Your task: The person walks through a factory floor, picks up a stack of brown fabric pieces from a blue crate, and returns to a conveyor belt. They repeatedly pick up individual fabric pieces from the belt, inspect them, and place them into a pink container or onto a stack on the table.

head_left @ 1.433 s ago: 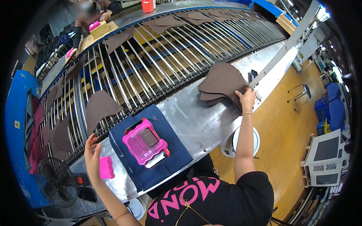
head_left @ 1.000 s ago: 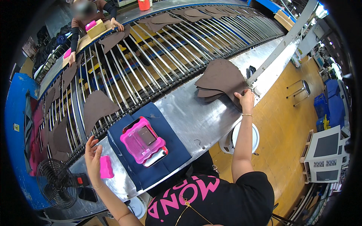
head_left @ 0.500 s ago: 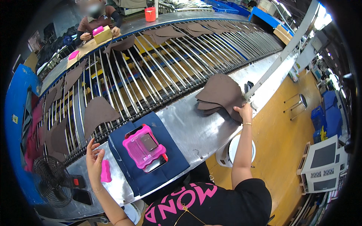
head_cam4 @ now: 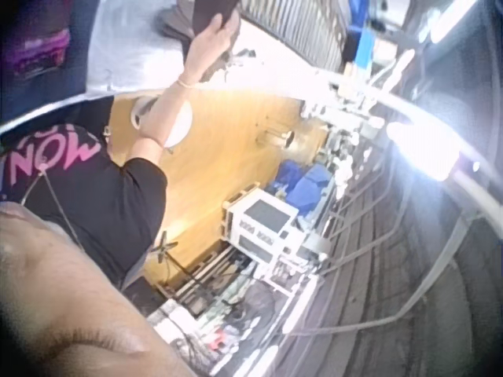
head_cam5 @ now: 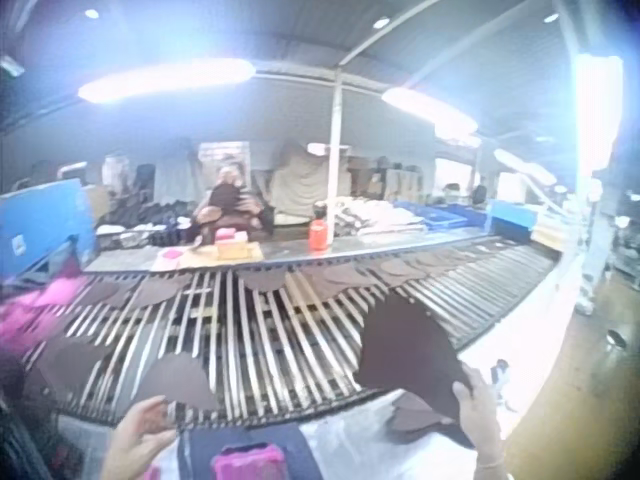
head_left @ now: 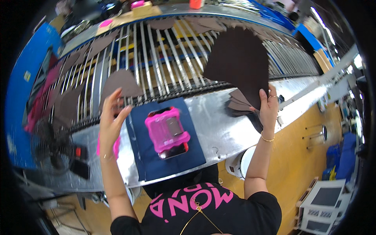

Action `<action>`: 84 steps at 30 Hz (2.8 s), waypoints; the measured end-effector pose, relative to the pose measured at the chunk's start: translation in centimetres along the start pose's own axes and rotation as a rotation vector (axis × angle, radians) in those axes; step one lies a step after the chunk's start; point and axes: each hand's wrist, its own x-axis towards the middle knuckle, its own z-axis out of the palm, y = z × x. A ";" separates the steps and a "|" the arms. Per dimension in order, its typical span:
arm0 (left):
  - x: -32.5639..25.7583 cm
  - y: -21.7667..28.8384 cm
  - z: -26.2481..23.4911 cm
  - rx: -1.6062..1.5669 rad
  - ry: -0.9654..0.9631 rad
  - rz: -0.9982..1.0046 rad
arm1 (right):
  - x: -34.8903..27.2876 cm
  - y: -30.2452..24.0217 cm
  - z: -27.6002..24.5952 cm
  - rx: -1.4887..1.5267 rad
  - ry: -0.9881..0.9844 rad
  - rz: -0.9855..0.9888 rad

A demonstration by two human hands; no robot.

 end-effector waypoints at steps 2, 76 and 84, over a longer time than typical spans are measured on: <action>1.3 1.0 1.2 0.072 0.092 0.086 | -0.4 -2.3 3.1 0.187 -0.115 -0.038; 12.2 -20.8 -3.5 0.176 0.265 -0.484 | -2.1 17.5 -9.6 -0.986 0.270 0.099; 8.7 -11.5 -2.3 0.005 0.092 -0.509 | -0.5 16.4 -8.5 -1.132 0.315 0.572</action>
